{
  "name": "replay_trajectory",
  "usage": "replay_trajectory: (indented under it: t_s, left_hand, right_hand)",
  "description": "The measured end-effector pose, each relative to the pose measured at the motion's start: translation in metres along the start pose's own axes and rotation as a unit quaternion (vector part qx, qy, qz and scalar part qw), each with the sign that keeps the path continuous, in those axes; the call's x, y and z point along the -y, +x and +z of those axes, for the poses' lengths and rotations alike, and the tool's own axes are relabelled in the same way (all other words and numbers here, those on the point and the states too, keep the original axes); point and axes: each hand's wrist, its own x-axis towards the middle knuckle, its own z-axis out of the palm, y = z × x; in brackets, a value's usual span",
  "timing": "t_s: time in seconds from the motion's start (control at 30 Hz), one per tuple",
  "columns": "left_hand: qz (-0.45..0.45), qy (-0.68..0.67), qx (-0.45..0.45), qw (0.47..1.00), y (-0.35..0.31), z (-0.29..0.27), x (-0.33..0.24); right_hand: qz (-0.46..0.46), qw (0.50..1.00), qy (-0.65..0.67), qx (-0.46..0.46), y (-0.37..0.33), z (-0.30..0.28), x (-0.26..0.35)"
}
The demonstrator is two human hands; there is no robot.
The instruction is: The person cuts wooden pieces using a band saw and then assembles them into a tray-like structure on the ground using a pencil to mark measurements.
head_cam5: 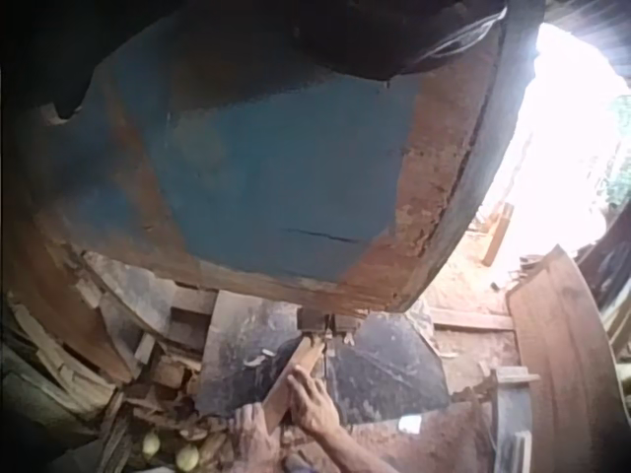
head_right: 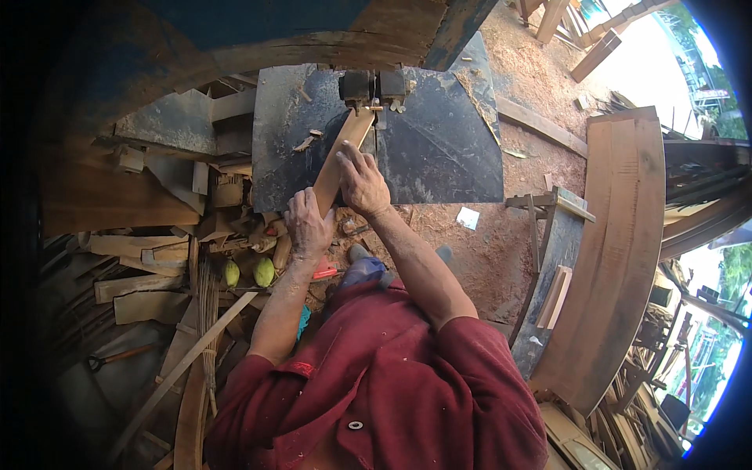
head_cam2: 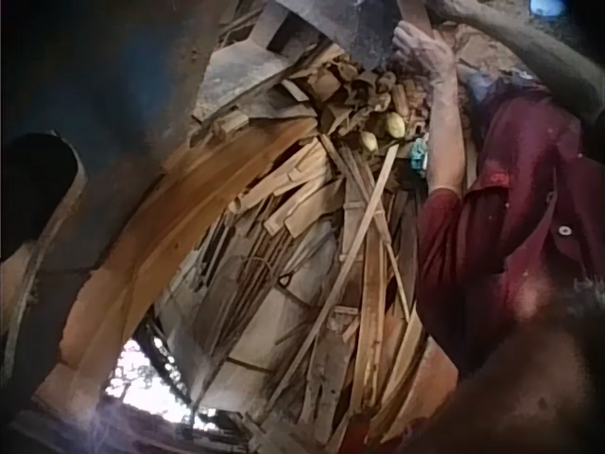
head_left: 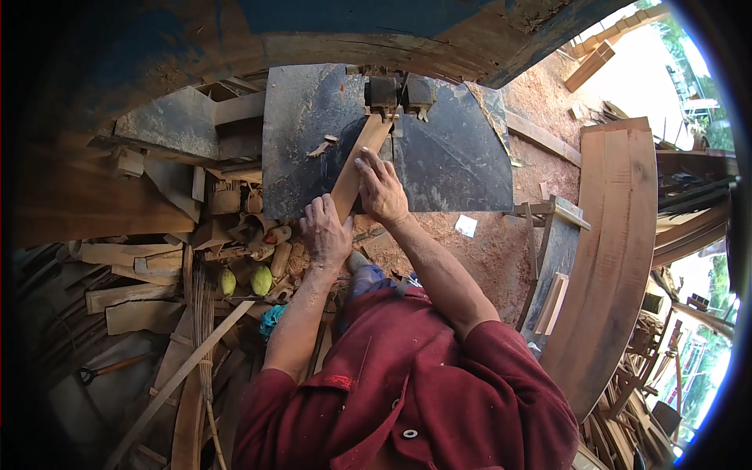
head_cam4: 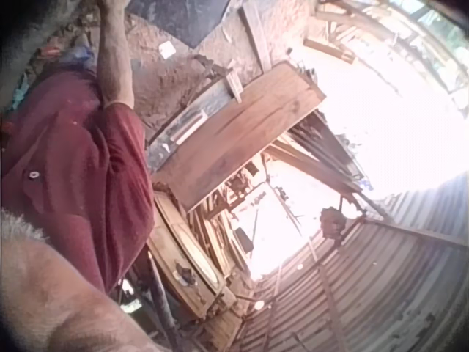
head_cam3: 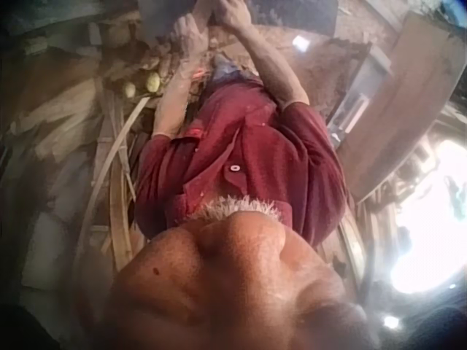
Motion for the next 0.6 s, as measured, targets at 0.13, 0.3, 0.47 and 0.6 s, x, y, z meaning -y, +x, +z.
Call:
replay_trajectory:
  t_s: [0.13, 0.3, 0.47, 0.6]
  left_hand:
    - [-0.009, 0.003, 0.001, 1.0, -0.002, 0.002, -0.006]
    - [-0.022, -0.037, -0.032, 0.999, -0.005, 0.014, -0.006]
    - [-0.046, -0.059, 0.013, 0.997, -0.01, 0.013, -0.02]
    - [-0.032, -0.183, 0.014, 0.983, -0.03, 0.017, -0.042]
  right_hand:
    - [-0.001, 1.0, 0.003, -0.018, 0.0, 0.001, -0.001]
    - [-0.003, 0.999, 0.026, -0.034, -0.003, 0.006, -0.006]
    - [-0.013, 0.999, 0.023, -0.019, -0.007, 0.005, -0.015]
    - [0.04, 0.997, 0.038, 0.045, -0.013, -0.021, 0.001]
